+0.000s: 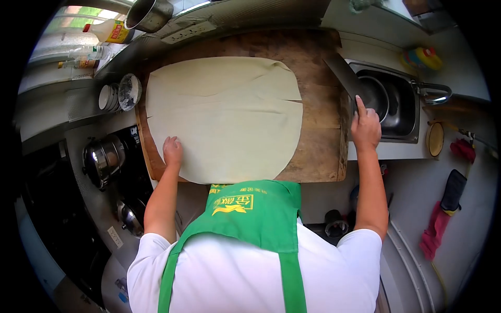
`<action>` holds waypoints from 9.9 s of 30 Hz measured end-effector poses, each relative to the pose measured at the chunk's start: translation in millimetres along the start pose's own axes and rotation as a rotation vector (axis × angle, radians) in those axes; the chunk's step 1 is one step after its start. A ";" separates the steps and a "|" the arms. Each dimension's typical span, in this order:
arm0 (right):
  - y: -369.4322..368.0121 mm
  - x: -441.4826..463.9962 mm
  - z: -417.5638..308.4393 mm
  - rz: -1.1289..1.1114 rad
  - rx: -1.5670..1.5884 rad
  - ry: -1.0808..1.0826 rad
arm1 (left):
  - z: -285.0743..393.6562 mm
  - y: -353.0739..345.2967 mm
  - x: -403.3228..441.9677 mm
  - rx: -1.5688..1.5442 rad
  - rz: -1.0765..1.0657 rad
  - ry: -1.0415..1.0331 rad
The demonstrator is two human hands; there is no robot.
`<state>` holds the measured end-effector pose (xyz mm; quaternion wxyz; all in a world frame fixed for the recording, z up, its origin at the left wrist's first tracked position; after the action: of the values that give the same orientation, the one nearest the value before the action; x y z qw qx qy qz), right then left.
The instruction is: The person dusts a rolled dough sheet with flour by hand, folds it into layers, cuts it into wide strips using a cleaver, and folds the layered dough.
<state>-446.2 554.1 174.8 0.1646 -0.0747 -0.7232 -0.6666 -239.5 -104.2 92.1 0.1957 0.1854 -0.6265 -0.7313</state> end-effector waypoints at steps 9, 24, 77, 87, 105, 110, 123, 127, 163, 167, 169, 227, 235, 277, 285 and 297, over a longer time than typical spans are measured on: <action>-100.1 4.3 -20.6 0.013 0.004 -0.086 | -9.5 25.6 -31.9 -0.159 0.044 0.045; -99.4 30.8 -89.3 0.058 0.149 0.006 | -80.6 11.2 140.3 0.020 0.113 0.584; -58.7 -87.8 -141.0 -0.358 1.888 -1.761 | -174.9 22.2 92.5 -1.643 -0.350 1.036; -109.1 -108.4 -169.9 -0.301 1.562 -1.769 | -172.8 -26.6 82.2 -1.550 -0.324 1.113; -67.0 -40.5 -237.7 -0.231 0.118 0.022 | -39.2 17.3 75.7 0.110 0.078 -0.469; -78.3 -28.8 -215.7 -0.395 0.026 0.141 | -28.0 19.6 52.1 -0.094 0.131 -0.481; -67.7 1.6 -206.9 -0.569 0.061 0.351 | 38.3 53.0 -55.8 -0.319 0.155 -0.451; -81.7 9.4 -205.2 -0.724 0.141 0.277 | 66.0 64.6 -79.8 -0.414 0.203 -0.433; 74.0 -123.9 -434.6 -1.719 1.121 0.448 | 55.5 12.1 -205.5 -1.962 -0.396 1.252; 24.3 -71.4 -476.2 -1.010 1.072 0.711 | 13.5 80.1 -195.5 -1.973 -0.425 1.021; 15.2 -49.5 -504.7 -1.042 0.874 0.876 | -20.5 108.1 -188.5 -1.972 -0.479 0.851; -119.5 46.6 -320.5 -1.017 0.678 -0.148 | -88.7 38.4 222.2 -0.456 -0.974 0.182; -84.1 -10.6 -259.6 -1.008 0.559 0.022 | -136.8 23.6 230.8 -0.034 -0.921 0.052; -67.4 -29.4 -258.6 -0.771 0.617 0.074 | -117.2 -22.0 -39.5 -1.579 -0.832 0.944; -61.5 -16.6 -235.8 -1.168 0.117 0.463 | -58.4 -16.4 -106.5 -1.679 -0.957 1.022; -98.0 -40.6 -153.2 -0.898 0.837 -0.445 | -64.4 -17.8 -115.8 -1.603 -1.042 1.021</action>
<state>-419.2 397.4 77.8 -0.2682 0.1690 -0.8993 -0.3012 -108.2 -96.0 68.1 0.1627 0.5294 0.3449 -0.7578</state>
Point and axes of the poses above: each hand's wrist, its own x-axis towards the middle knuckle, its own y-axis out of the back of the hand, z = x × y, the point moved 3 cm from there along x, towards the middle knuckle, and after that the axes turned 6 degrees about z, right-handed, at the moved point
